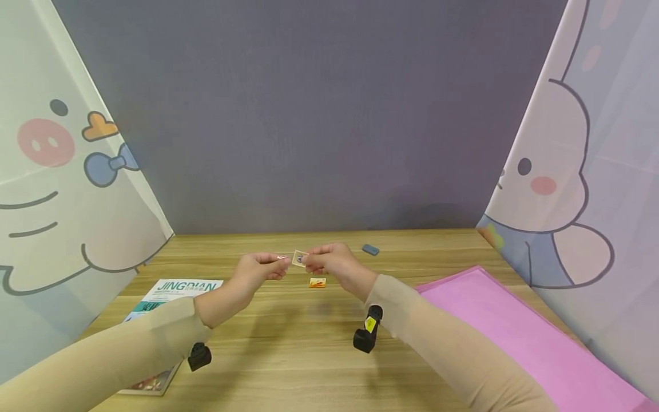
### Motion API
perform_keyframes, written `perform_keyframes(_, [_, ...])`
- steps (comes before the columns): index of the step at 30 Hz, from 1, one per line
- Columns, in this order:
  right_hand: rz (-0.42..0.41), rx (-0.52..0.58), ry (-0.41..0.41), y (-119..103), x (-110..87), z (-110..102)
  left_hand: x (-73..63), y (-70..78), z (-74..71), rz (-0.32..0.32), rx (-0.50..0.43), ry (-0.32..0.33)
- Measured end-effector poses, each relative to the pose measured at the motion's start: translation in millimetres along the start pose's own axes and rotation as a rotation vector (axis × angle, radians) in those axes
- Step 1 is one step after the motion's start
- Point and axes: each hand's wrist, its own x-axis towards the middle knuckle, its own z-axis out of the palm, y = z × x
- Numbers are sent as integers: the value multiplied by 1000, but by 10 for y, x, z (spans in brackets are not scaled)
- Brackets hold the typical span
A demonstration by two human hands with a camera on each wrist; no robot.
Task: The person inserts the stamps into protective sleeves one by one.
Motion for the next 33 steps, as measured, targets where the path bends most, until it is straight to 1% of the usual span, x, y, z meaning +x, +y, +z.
perform_keyframes(14, [22,-56,-10,-8,-32,-33,-3,15,36,3,-20,4])
perform_keyframes(22, [2,-75,-33,-9,-46,-52,-11,17,54,25,-22,8])
perform_keyframes(33, [-11,-47,-24,18,-20,-72,-19,27,73,43,-18,-7])
